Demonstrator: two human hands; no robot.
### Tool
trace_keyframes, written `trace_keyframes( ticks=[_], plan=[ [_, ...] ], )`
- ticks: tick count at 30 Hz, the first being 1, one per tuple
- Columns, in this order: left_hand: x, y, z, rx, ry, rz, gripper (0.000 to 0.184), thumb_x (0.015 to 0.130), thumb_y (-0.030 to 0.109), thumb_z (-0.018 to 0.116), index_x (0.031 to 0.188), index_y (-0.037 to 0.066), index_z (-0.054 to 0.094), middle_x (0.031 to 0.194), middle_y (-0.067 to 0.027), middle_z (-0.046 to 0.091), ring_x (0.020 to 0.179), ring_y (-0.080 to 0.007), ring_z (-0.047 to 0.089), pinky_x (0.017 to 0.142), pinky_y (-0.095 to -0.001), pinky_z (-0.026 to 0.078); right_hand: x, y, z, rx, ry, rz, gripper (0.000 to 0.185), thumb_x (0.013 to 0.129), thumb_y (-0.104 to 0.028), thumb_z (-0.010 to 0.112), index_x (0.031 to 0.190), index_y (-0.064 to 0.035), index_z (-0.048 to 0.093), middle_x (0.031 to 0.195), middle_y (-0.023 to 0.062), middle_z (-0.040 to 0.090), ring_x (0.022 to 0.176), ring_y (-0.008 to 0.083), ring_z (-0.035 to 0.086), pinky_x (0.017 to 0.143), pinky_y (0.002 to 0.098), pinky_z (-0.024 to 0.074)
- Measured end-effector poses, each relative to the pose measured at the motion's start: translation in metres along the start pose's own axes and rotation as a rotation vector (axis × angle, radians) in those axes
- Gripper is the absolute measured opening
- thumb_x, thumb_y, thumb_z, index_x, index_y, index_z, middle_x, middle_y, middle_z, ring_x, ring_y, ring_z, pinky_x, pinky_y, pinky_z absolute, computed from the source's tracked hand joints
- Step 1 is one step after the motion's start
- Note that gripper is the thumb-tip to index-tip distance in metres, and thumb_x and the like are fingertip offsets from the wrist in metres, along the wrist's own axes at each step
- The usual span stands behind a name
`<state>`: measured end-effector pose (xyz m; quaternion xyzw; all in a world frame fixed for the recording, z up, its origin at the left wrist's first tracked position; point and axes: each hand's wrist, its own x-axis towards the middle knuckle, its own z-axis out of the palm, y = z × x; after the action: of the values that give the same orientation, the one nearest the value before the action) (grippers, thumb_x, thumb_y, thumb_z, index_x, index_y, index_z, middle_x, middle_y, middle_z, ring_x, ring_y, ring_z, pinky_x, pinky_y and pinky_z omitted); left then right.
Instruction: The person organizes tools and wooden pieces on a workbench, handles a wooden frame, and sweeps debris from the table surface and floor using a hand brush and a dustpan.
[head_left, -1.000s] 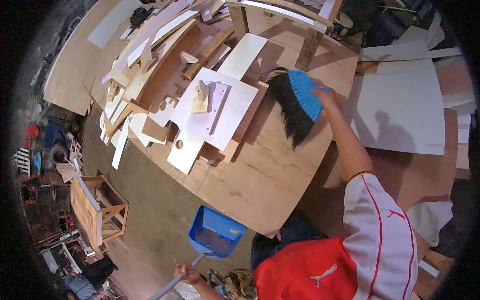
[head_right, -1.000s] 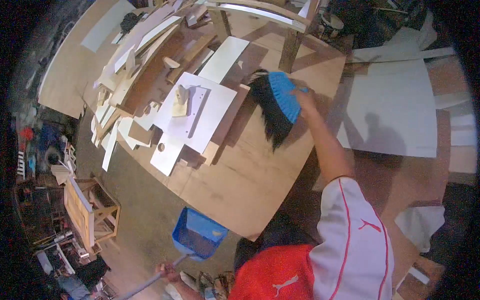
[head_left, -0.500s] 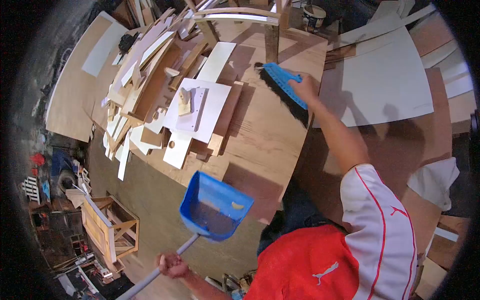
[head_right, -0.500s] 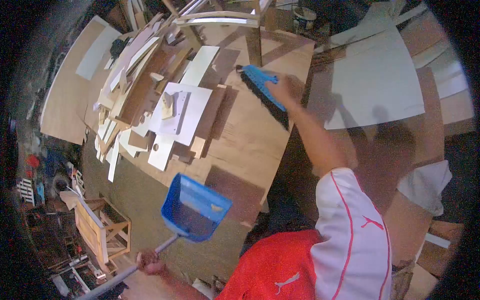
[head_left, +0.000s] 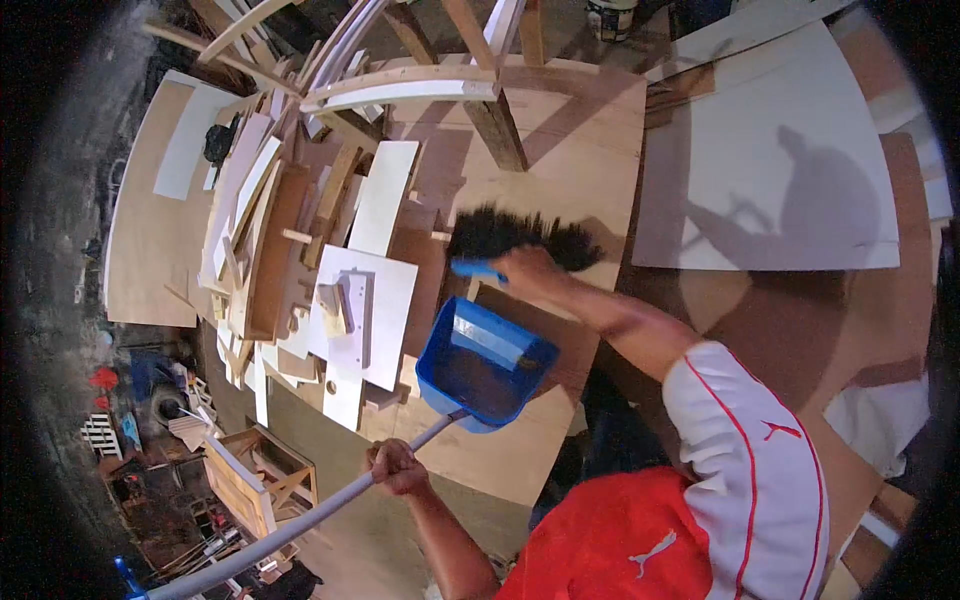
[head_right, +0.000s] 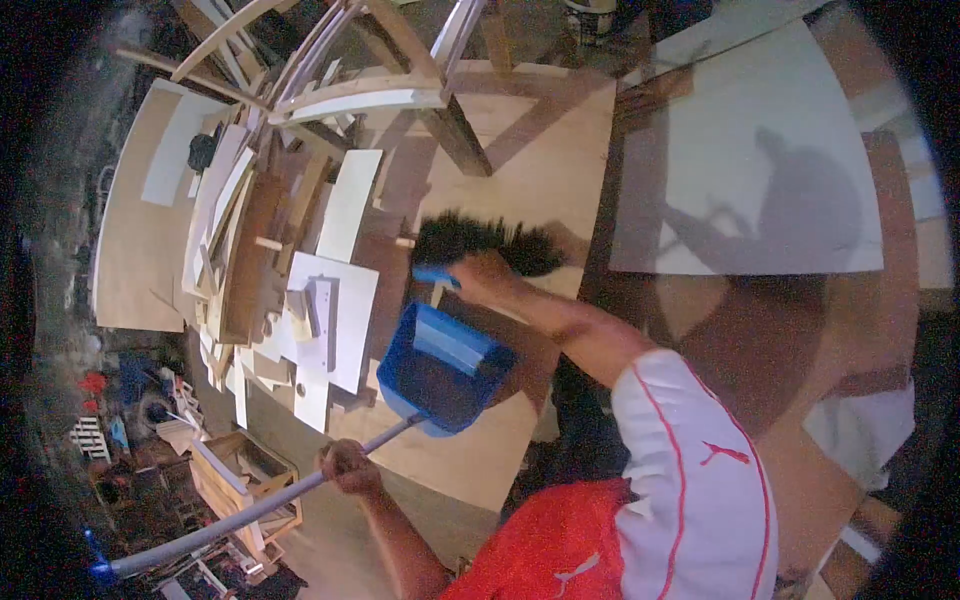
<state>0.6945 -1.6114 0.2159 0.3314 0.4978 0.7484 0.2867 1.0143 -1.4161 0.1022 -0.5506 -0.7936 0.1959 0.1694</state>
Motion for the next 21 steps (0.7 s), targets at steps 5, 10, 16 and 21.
trace_keyframes(
  ticks=[5,10,16,21],
  plan=[
    [0.016,-0.007,0.009,-0.007,-0.153,-0.121,0.033,0.089,0.021,0.055,0.065,0.013,0.035,0.053,0.0024,0.030,0.040,-0.0081,0.030,0.038,-0.0243,0.031,0.019,0.002,-0.048,0.495,0.245,0.305,0.027,0.082,-0.022,0.068,0.105,-0.0077,0.071,0.083,0.0194,0.070,0.077,0.0398,0.069,0.073,0.0501,0.0544],
    [0.015,-0.016,0.023,-0.008,-0.181,-0.116,0.031,0.088,0.017,0.055,0.065,0.015,0.034,0.052,0.0022,0.031,0.040,-0.0077,0.029,0.038,-0.0237,0.030,0.139,0.053,-0.032,0.584,0.720,0.551,0.034,0.080,-0.026,0.071,0.104,-0.0019,0.070,0.094,0.0216,0.071,0.087,0.0390,0.069,0.082,0.0461,0.0541],
    [0.011,-0.005,0.037,-0.098,-0.108,-0.206,0.030,0.088,0.017,0.054,0.065,0.015,0.036,0.051,0.0014,0.032,0.041,-0.0086,0.031,0.039,-0.0244,0.031,0.188,0.099,0.047,0.549,0.746,0.619,0.036,0.079,-0.025,0.071,0.106,-0.0006,0.072,0.093,0.0204,0.073,0.086,0.0336,0.071,0.078,0.0413,0.0546],
    [0.012,0.003,0.033,0.046,-0.128,-0.159,0.027,0.086,0.015,0.054,0.064,0.012,0.039,0.052,0.0000,0.031,0.041,-0.0104,0.033,0.039,-0.0257,0.032,0.124,0.116,0.036,0.570,0.596,0.504,0.035,0.081,-0.021,0.070,0.111,-0.0010,0.072,0.095,0.0215,0.073,0.089,0.0294,0.073,0.079,0.0391,0.0554]
  ],
)
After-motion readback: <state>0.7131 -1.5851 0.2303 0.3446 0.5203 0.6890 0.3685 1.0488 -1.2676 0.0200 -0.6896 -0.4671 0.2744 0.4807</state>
